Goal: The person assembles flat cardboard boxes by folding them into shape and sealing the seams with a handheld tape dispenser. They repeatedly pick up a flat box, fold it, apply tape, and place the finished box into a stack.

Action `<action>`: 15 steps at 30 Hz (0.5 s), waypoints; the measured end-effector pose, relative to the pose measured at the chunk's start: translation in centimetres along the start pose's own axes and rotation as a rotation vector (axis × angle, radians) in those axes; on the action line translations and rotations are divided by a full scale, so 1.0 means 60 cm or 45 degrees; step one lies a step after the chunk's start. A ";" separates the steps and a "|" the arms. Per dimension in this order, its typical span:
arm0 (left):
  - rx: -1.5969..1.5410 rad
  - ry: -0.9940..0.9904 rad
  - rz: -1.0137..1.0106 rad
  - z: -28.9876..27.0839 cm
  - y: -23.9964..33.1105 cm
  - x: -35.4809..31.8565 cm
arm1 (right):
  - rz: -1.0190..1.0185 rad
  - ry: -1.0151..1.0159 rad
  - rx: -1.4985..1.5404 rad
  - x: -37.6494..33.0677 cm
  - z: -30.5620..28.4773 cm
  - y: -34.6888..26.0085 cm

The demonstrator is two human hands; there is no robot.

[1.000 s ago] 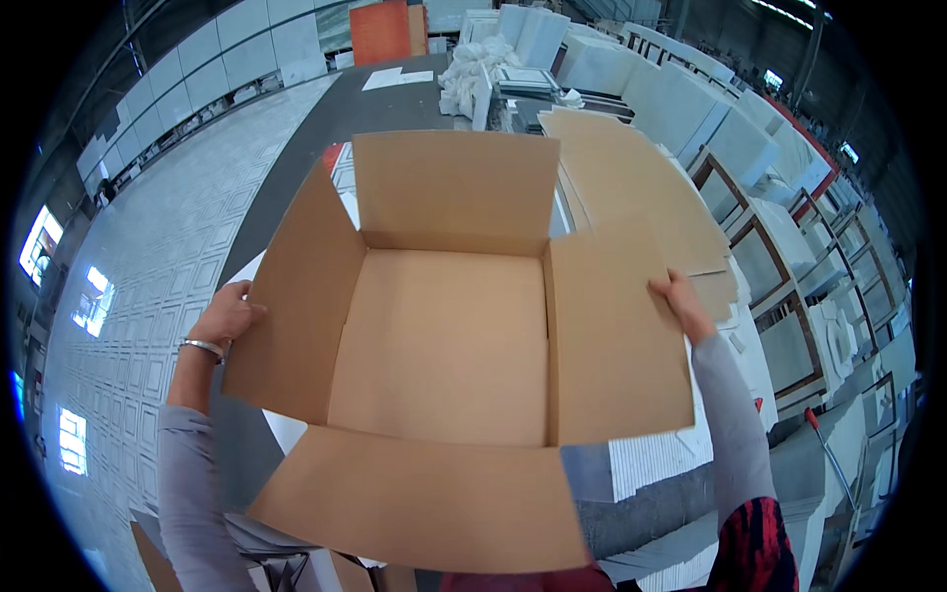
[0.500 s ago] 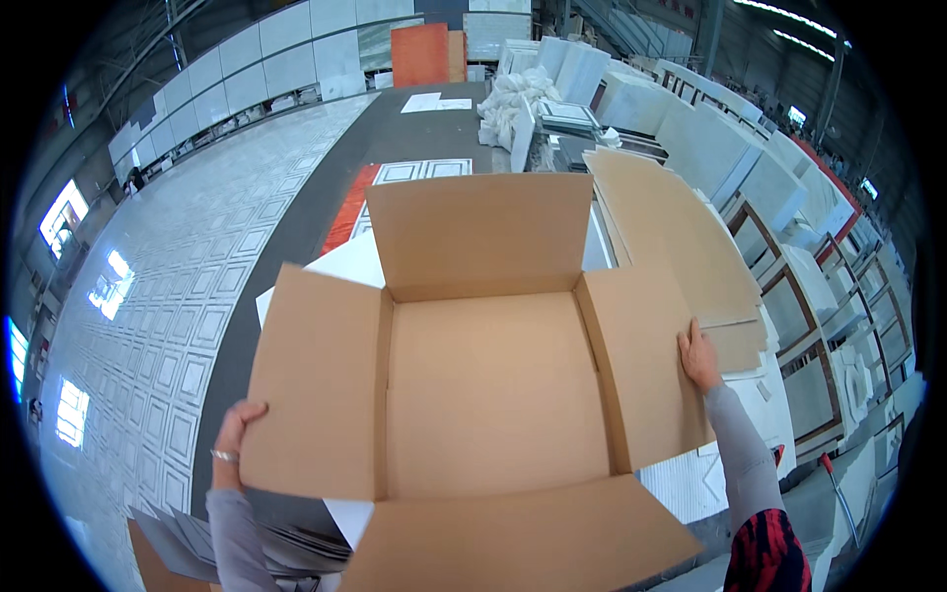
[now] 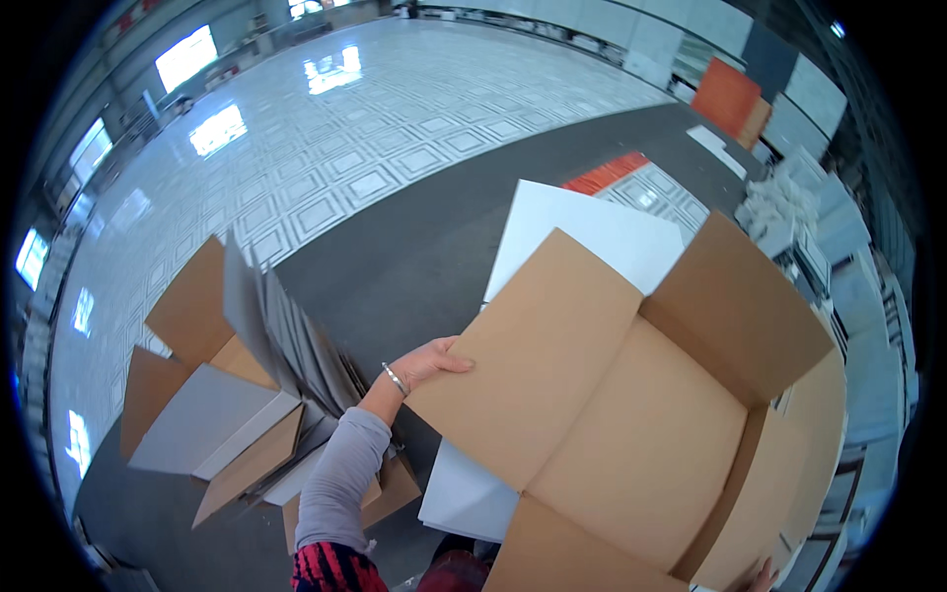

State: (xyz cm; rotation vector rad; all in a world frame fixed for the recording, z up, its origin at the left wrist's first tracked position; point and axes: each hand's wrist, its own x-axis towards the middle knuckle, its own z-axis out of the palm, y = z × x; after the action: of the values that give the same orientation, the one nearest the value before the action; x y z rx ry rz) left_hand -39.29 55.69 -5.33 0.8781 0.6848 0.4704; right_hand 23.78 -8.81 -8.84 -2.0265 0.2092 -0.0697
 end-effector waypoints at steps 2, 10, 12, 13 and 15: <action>0.051 -0.009 0.048 0.032 0.018 -0.035 | -0.073 0.006 -0.146 -0.013 -0.005 -0.033; 0.175 0.262 0.374 0.116 0.079 -0.245 | -0.619 -0.601 -0.174 0.001 0.126 -0.289; 0.211 0.366 0.486 0.140 0.108 -0.321 | -0.752 -0.795 -0.127 -0.022 0.184 -0.374; 0.206 0.422 0.543 0.150 0.123 -0.359 | -0.826 -0.893 -0.098 -0.032 0.213 -0.414; 0.276 0.577 0.647 0.147 0.144 -0.448 | -0.883 -0.934 -0.047 -0.072 0.287 -0.488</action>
State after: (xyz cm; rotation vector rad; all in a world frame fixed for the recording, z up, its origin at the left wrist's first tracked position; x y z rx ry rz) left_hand -52.53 38.91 15.09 1.1702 0.9382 1.0878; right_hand 25.40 19.90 9.73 -1.9392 -0.9541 0.2448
